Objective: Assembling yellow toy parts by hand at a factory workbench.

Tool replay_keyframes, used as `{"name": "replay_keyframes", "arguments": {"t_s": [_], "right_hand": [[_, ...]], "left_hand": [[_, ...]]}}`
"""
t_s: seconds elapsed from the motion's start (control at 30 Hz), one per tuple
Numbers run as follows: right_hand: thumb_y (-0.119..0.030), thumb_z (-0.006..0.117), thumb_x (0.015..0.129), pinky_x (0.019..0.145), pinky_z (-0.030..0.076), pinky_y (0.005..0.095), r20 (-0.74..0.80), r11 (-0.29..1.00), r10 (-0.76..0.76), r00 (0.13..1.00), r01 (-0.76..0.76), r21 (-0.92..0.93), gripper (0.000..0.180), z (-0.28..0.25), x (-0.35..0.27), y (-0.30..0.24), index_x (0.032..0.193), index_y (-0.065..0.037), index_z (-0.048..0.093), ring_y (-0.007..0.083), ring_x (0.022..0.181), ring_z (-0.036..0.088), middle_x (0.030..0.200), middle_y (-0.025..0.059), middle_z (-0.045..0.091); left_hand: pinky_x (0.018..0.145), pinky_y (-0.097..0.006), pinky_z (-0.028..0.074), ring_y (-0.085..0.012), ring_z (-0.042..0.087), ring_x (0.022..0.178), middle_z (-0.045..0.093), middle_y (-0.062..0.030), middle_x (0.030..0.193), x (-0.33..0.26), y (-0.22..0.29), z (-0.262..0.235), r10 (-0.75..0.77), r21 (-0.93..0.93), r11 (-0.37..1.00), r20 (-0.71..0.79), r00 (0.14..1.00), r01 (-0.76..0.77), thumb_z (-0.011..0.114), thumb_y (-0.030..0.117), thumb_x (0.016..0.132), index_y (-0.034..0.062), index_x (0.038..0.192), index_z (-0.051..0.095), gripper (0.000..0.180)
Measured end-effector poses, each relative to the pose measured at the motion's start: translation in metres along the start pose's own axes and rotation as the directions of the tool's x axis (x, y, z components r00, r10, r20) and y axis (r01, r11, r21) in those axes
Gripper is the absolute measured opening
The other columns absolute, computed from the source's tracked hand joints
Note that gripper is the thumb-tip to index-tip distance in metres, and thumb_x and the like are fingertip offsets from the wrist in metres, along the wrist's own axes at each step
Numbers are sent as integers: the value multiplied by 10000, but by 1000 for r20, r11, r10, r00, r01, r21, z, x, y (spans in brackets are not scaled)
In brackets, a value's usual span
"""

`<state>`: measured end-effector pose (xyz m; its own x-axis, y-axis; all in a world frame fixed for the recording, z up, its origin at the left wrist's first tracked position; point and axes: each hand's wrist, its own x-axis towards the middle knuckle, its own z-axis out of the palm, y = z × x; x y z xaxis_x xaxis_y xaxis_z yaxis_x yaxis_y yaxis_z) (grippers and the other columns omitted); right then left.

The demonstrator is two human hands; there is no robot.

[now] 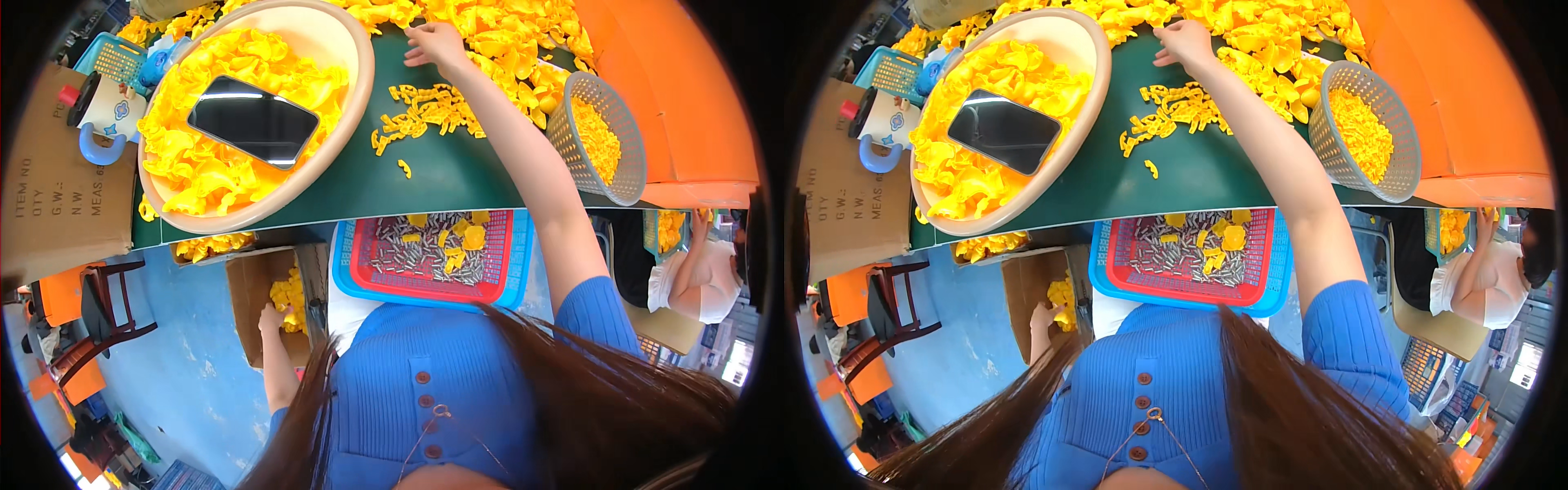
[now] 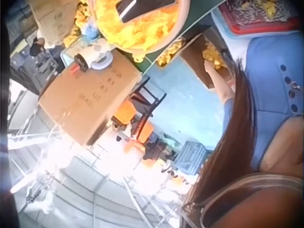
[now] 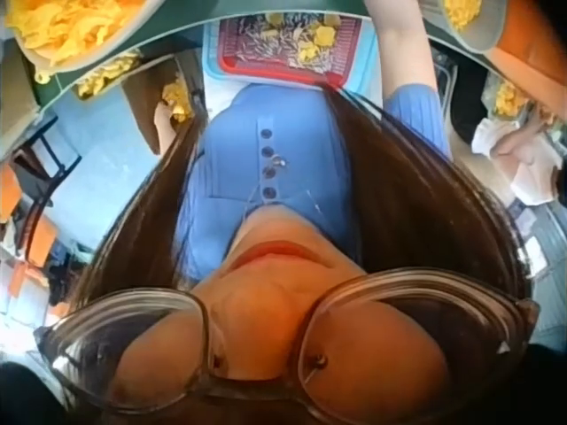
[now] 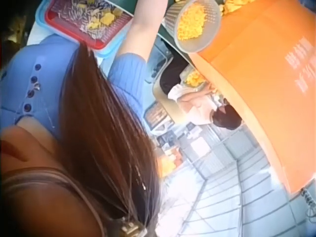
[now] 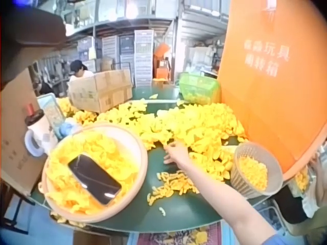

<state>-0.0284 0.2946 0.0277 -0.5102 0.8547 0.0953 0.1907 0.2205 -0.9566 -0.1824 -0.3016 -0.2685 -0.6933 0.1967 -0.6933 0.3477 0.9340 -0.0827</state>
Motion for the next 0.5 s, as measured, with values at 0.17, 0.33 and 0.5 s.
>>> {"name": "replay_keyframes", "arguments": {"t_s": [0.17,0.33,0.5], "right_hand": [[-98,630,801,550,584,318,-21,921,285,958,-268,285,372,4,62,24,958,202,477,329,610,659,794,268,624],[-282,599,721,589,511,378,-189,652,-443,876,171,-739,306,-12,37,4,677,19,628,303,626,632,617,180,618],[-251,595,746,585,474,421,-117,437,-575,810,183,-881,245,-46,2,-6,715,-12,638,338,618,604,627,174,605]], "left_hand": [[903,-417,435,-337,532,1097,559,-207,1160,-14,7,-48,105,-107,986,-217,970,-131,622,579,724,33,1245,463,771],[678,-315,501,-232,641,725,653,-126,789,-77,47,-153,203,-399,895,-32,979,-199,611,416,820,-8,920,618,435],[603,-234,488,-125,607,629,639,-77,735,-186,126,-221,669,-579,669,196,717,-466,574,290,878,-13,899,600,305]]}}
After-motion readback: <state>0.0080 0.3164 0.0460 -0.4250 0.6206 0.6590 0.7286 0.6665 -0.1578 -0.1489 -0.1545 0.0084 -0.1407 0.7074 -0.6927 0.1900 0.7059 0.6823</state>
